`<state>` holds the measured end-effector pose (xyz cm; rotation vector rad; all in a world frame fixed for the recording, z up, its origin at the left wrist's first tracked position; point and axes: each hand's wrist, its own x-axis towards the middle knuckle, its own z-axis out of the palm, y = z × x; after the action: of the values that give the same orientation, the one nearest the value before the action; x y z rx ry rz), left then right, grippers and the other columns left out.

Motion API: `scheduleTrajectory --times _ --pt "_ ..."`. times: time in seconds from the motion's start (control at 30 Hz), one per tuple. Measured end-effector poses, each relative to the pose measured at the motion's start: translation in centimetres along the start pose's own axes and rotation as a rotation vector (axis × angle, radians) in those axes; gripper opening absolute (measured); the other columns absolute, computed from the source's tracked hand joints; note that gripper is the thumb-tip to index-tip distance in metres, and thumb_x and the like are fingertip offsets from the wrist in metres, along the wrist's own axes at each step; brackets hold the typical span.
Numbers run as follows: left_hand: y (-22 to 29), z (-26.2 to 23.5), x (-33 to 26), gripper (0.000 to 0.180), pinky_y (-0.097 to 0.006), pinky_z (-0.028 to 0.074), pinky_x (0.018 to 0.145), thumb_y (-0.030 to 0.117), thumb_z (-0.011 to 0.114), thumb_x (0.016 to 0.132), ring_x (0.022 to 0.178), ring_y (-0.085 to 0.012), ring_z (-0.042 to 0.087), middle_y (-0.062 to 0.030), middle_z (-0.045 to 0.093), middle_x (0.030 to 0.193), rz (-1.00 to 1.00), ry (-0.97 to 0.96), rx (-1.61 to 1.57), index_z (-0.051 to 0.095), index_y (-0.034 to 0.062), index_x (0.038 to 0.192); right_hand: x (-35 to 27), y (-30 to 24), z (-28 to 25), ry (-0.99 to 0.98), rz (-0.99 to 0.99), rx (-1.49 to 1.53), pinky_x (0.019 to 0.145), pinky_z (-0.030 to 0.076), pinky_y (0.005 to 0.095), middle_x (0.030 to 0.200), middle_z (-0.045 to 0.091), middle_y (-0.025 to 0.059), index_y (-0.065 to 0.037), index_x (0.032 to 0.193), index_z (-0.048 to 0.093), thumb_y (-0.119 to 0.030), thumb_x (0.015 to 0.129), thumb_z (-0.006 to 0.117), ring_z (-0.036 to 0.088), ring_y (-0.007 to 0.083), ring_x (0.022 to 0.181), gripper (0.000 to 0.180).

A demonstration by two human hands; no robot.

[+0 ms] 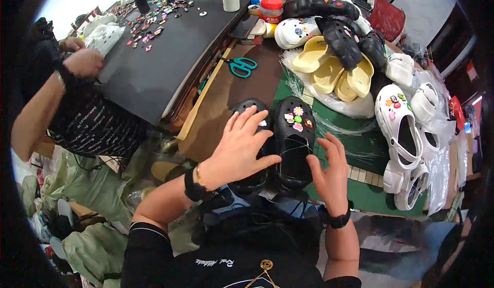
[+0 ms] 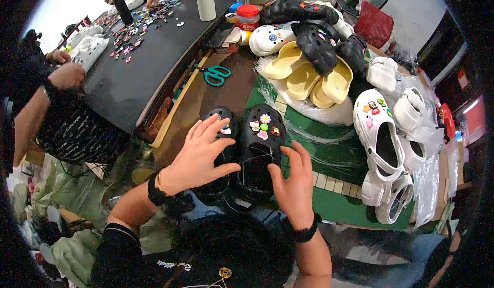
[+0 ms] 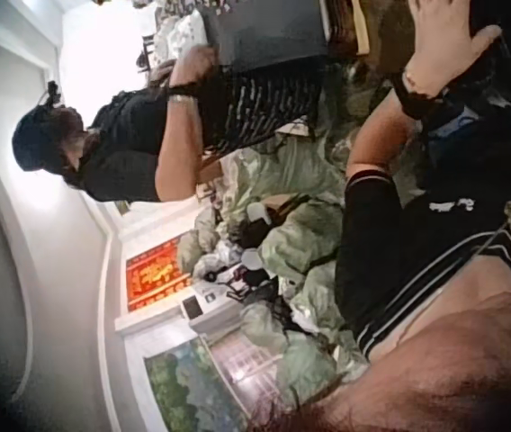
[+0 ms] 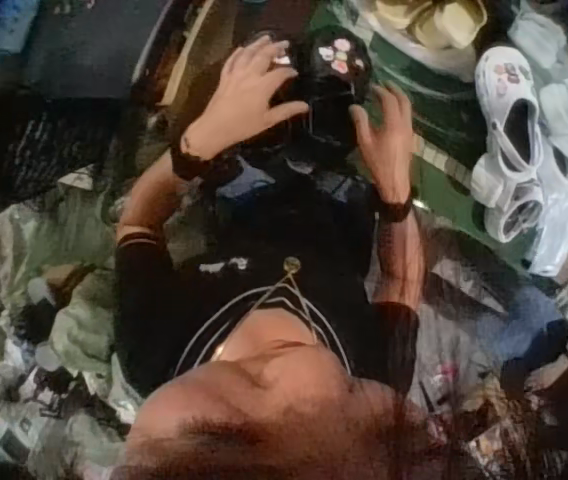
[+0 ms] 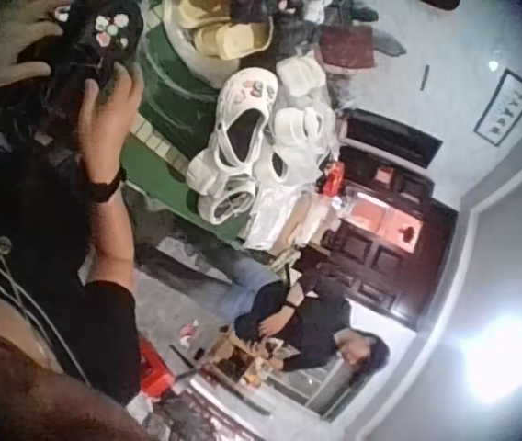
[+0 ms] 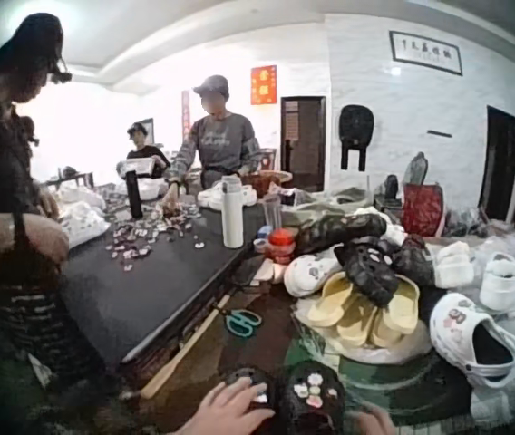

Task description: Attaching decorative charms and pins to foam clogs in a workshop environment.

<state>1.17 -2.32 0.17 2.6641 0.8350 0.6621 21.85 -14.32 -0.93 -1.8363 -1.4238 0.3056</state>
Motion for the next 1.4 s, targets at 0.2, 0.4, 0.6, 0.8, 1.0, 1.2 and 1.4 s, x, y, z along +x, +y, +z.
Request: scheduleTrajectory --times 0.2,0.4,0.6,0.8,1.0,1.2,1.4 --pt "-0.5 1.8 0.6 0.018 -0.054 0.030 0.110 0.023 0.070 0.081 0.132 -0.0359 0.042 -0.0147 0.053 0.131 0.071 -0.135 -0.032 0.064 0.0062 0.084 0.9 0.4 1.5 -0.005 0.064 -0.042 0.066 0.050 0.0385 0.094 0.063 0.0137 -0.002 0.102 0.061 -0.008 0.078 0.073 0.063 0.0276 0.073 0.027" --pt "-1.5 0.0 0.5 0.014 -0.044 0.041 0.100 0.008 0.071 0.078 0.117 -0.0346 0.054 -0.0148 0.061 0.122 0.026 0.179 -0.277 0.063 0.0050 0.089 0.6 0.2 1.0 0.017 -0.081 0.115 0.070 0.050 0.0376 0.093 0.062 0.0136 -0.002 0.102 0.061 -0.007 0.078 0.073 0.061 0.0282 0.074 0.027" --pt "-0.5 -2.2 -3.9 0.045 -0.046 0.042 0.100 0.025 0.080 0.074 0.116 -0.0331 0.054 -0.0140 0.059 0.125 0.077 0.185 -0.231 0.062 0.0057 0.110 0.2 1.7 1.3 0.085 -0.038 0.063 0.078 0.049 0.0382 0.098 0.061 0.0140 -0.002 0.103 0.063 -0.007 0.080 0.072 0.059 0.0297 0.086 0.026" --pt "0.3 0.6 -7.8 0.048 -0.042 0.043 0.091 0.032 0.081 0.070 0.091 -0.0258 0.059 -0.0070 0.061 0.090 0.192 -0.060 -0.083 0.064 0.0067 0.106 1.0 9.4 1.0 0.140 0.116 -0.176 0.072 0.050 0.0395 0.093 0.059 0.0146 -0.003 0.100 0.064 -0.006 0.082 0.068 0.061 0.0327 0.083 0.019" --pt "-0.7 1.4 -5.7 0.040 -0.039 0.044 0.082 0.024 0.079 0.070 0.085 -0.0252 0.058 -0.0057 0.060 0.084 0.193 0.030 -0.062 0.064 0.0065 0.103 1.8 11.8 0.7 0.044 0.149 -0.430 0.069 0.050 0.0450 0.088 0.061 0.0134 -0.006 0.088 0.064 -0.012 0.083 0.067 0.061 0.0363 0.080 0.008" --pt "2.0 1.0 -4.0 0.043 -0.040 0.045 0.086 0.022 0.079 0.068 0.096 -0.0263 0.058 -0.0061 0.059 0.105 0.258 0.093 -0.101 0.066 0.0125 0.108 1.8 11.2 1.1 0.078 0.104 -0.434 0.067 0.051 0.0463 0.082 0.060 0.0149 -0.006 0.084 0.062 -0.014 0.086 0.064 0.061 0.0381 0.077 0.007" --pt "3.2 2.1 -2.6 0.033 -0.039 0.043 0.091 0.024 0.078 0.069 0.105 -0.0242 0.055 -0.0056 0.058 0.114 0.334 -0.039 0.042 0.068 0.0132 0.099 1.9 12.2 1.3 0.081 0.031 -0.503 0.063 0.051 0.0478 0.083 0.060 0.0163 -0.005 0.080 0.058 -0.010 0.086 0.061 0.061 0.0387 0.072 0.009"
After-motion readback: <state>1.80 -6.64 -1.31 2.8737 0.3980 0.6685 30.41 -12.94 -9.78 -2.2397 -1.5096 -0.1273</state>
